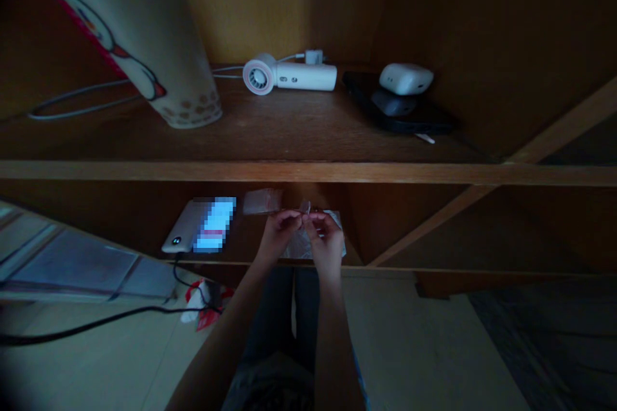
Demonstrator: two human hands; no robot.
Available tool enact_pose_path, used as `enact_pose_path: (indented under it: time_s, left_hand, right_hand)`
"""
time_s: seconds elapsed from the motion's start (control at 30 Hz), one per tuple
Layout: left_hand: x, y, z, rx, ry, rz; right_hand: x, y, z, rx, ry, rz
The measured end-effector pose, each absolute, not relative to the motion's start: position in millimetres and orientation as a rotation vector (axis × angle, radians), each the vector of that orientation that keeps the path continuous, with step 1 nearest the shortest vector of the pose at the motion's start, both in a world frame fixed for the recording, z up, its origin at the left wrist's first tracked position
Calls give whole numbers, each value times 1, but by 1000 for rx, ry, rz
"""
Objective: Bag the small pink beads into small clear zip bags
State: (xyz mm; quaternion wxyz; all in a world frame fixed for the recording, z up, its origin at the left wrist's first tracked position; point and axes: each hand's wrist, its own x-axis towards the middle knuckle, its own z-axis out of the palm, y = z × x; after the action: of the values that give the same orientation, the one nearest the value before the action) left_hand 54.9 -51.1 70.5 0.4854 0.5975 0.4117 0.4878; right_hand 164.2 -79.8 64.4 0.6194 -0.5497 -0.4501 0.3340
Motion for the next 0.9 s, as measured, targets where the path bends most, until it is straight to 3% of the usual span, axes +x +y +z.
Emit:
enact_pose_path:
  time_s: [0.23, 0.5, 0.7, 0.9]
  left_hand:
    - [60, -61, 78, 1676, 1188, 1170]
    - [46, -58, 78, 1558, 1500, 1334]
    - [39, -61, 84, 1487, 1302, 1418]
    - [49, -63, 58, 897, 1124, 1419]
  right_hand:
    - [165, -82, 70, -1434, -1132, 651]
    - [161, -84, 81, -1745, -1305, 270]
    - [165, -82, 84, -1679, -1337, 271]
    - [169, -86, 97, -1564, -1391, 365]
